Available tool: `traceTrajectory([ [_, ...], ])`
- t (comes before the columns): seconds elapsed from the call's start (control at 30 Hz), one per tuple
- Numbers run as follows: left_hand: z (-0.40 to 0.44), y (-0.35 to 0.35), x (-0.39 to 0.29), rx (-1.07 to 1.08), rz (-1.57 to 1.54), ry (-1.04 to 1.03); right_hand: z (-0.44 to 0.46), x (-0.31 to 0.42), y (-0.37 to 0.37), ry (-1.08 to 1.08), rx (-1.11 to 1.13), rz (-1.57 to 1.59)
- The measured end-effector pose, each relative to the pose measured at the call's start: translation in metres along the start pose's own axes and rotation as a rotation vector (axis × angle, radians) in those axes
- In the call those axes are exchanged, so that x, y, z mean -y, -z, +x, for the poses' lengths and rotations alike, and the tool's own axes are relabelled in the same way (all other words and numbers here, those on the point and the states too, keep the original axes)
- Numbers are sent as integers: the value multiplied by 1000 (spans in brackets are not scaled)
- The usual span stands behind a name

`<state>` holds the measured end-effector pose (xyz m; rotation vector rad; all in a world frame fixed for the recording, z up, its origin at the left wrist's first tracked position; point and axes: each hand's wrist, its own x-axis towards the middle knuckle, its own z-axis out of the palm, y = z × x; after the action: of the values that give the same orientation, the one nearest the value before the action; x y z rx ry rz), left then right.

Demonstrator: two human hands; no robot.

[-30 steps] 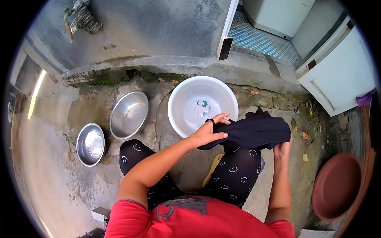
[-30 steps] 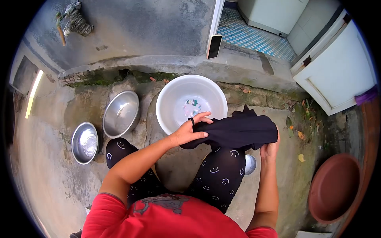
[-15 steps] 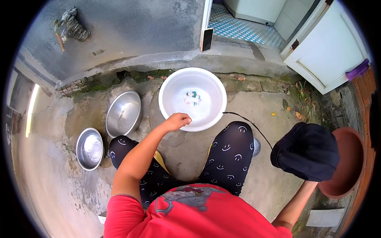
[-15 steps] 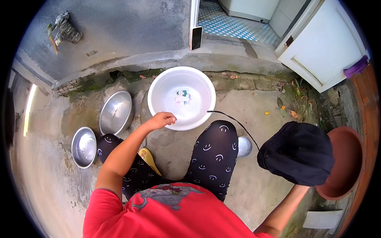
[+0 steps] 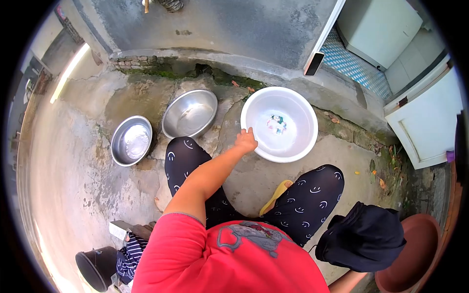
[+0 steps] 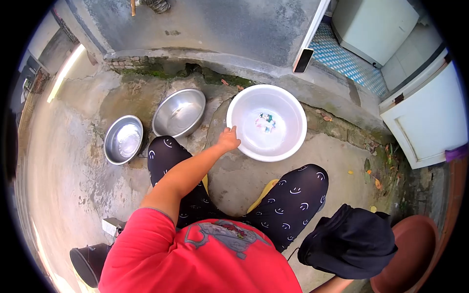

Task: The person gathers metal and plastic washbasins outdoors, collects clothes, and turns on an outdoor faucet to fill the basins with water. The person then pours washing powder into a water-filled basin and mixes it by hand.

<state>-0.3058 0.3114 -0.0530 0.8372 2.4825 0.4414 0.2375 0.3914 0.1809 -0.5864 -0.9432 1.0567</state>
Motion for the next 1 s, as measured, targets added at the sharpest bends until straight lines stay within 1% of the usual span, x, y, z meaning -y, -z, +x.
traceTrajectory([
  [0.03, 12, -13, 9, 51, -68, 100, -1, -4, -4, -6, 6, 6],
  [0.1, 29, -31, 20, 116, -196, 202, -4, -10, -11, -16, 18, -2],
  [0.17, 34, -40, 29, 164, -347, 181, -4, -17, -20, -19, 42, -4],
  [0.3, 33, -29, 28, 192, -318, 209, 2, -30, -47, -58, 131, 29],
  [0.37, 24, -15, 26, 161, -424, 75, 5, -39, -63, -101, 186, 60],
  [0.43, -1, 7, 9, -4, -455, -141, 10, -55, -83, -148, 246, 100],
  [0.47, -10, 15, -5, -6, -644, -279, 12, -62, -97, -190, 285, 129],
  [0.5, -21, 24, -24, 147, -932, -429, 11, -74, -112, -226, 333, 158],
  [0.53, -57, 56, -43, 304, -1154, -583, 9, -86, -125, -273, 369, 184],
  [0.57, -89, 85, -54, 467, -1226, -773, 10, -98, -140, -312, 430, 214],
  [0.6, -117, 105, -65, 528, -1226, -904, 5, -111, -155, -361, 462, 241],
  [0.67, -155, 119, -78, 306, -1154, -1198, -10, -135, -192, -455, 557, 296],
  [0.73, -189, 128, -82, 79, -1059, -1109, -23, -158, -232, -561, 671, 358],
  [0.8, -185, 117, -80, -132, -1312, -907, -41, -178, -275, -678, 808, 416],
  [0.83, -190, 132, -62, -311, -1373, -878, -51, -188, -299, -733, 888, 453],
  [0.9, -206, 167, -15, -470, -1472, -727, -75, -197, -341, -835, 1042, 528],
  [0.93, -227, 187, 12, -489, -1609, -711, -90, -196, -362, -880, 1134, 573],
  [0.97, -245, 202, 38, -523, -1629, -638, -106, -192, -379, -917, 1228, 613],
  [1.0, -276, 222, 62, -640, -1722, -561, -126, -186, -392, -927, 1338, 652],
])
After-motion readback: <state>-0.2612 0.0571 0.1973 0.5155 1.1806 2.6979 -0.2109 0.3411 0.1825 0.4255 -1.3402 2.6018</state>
